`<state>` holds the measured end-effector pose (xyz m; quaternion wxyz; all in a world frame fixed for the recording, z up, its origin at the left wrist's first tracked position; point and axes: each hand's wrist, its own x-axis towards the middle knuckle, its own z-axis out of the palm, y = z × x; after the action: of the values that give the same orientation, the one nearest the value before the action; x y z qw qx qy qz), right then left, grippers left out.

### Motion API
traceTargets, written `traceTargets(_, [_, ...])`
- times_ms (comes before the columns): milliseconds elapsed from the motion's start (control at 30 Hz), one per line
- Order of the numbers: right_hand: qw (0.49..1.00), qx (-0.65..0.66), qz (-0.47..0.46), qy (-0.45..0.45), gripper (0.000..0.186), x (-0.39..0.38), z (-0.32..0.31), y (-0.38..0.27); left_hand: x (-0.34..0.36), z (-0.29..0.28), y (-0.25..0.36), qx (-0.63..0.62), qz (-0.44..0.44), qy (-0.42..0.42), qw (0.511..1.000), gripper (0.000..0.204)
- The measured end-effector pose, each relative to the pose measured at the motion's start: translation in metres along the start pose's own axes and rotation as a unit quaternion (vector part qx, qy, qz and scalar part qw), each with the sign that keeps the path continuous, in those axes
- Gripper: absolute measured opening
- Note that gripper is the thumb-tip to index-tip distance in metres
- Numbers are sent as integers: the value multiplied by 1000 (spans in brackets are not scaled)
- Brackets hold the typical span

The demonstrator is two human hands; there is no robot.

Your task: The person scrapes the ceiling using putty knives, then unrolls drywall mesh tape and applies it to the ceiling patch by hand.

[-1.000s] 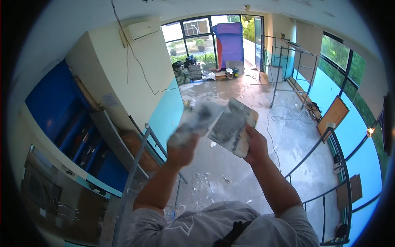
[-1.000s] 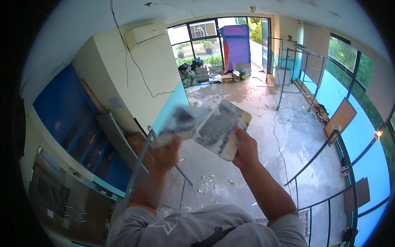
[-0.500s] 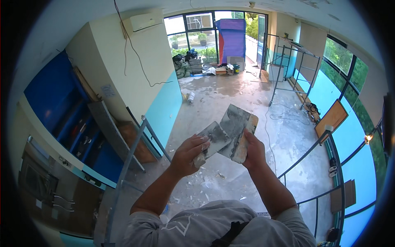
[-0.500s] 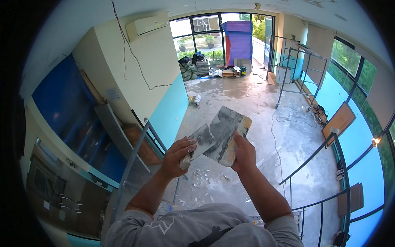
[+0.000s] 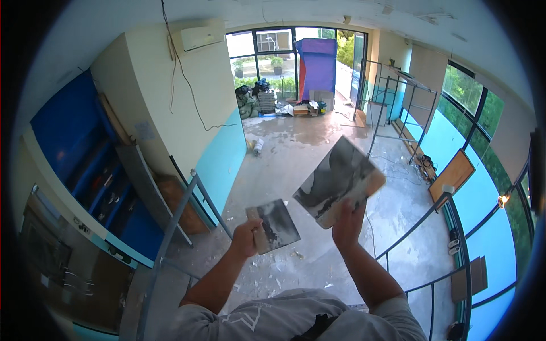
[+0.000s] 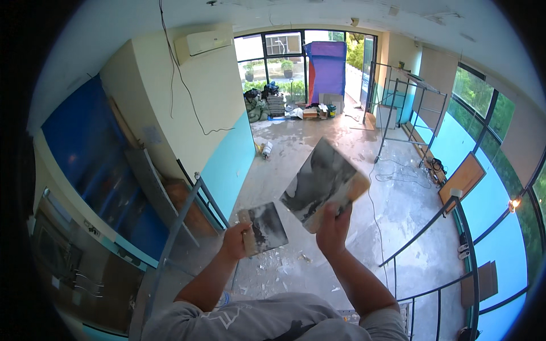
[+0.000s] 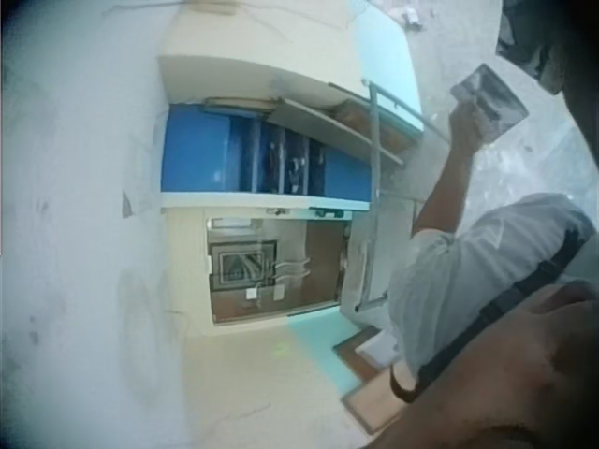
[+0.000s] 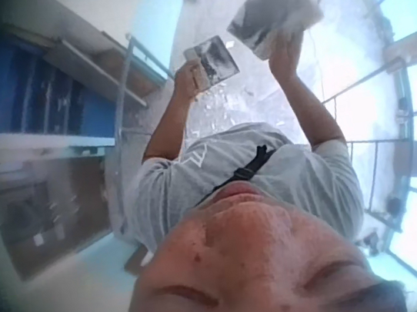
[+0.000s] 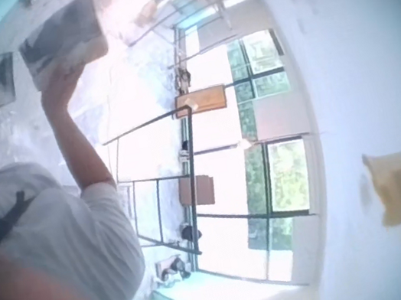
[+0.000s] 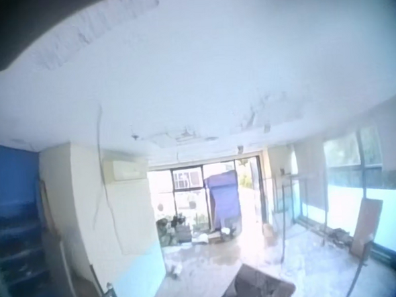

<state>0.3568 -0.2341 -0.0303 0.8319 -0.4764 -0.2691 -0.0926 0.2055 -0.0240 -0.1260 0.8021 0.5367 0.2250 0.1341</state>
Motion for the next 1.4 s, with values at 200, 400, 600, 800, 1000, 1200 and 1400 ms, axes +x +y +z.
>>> traceTargets(200, [814,-209,-296,-455,28,9,-40,33,-6,51,29,-412,-76,-167,892,34])
traceTargets(400, [820,-372,-223,-373,31,-13,-81,55,0,29,146,-321,161,-7,933,30])
traceTargets(600, [751,-557,27,-354,35,-71,-179,78,-84,72,460,-277,629,-92,720,30])
traceTargets(800, [756,-593,229,-159,43,-157,-350,116,-156,119,637,-235,688,-55,685,36])
traceTargets(1000, [735,-589,331,-51,48,-202,-411,112,-196,159,692,-234,683,-103,684,37])
traceTargets(1200, [750,-553,363,-1,45,-194,-394,100,-239,179,707,-171,686,-46,705,44])
traceTargets(1400, [778,-505,371,43,43,-199,-402,106,-260,185,654,-204,754,-74,620,35])
